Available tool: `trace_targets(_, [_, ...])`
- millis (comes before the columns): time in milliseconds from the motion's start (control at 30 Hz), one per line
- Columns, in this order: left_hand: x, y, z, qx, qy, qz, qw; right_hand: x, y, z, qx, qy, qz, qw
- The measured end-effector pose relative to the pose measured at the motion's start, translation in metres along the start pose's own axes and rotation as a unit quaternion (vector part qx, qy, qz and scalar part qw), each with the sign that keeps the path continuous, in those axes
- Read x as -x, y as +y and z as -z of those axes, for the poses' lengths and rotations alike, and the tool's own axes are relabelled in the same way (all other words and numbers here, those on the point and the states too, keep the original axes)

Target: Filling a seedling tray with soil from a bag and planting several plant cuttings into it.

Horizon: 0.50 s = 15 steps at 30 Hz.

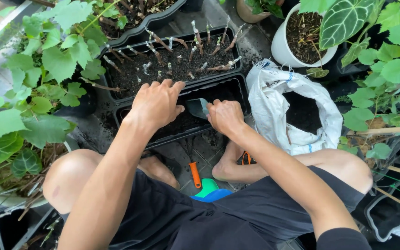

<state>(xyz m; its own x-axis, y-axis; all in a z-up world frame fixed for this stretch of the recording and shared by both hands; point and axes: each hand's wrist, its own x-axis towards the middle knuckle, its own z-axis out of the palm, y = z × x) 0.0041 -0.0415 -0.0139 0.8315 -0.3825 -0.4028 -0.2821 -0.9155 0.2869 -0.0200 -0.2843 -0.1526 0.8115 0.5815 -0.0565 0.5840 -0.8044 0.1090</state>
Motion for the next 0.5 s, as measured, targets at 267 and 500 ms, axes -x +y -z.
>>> trace_targets(267, [0.0,-0.009,-0.013,0.006,0.003,0.002,1.0,-0.009,-0.037,0.025,-0.031,-0.028,0.069,0.997])
trace_targets(500, [0.003,-0.008,-0.015,0.001,0.023,-0.009,1.0,-0.012,-0.036,-0.008,0.015,-0.06,0.068,0.996])
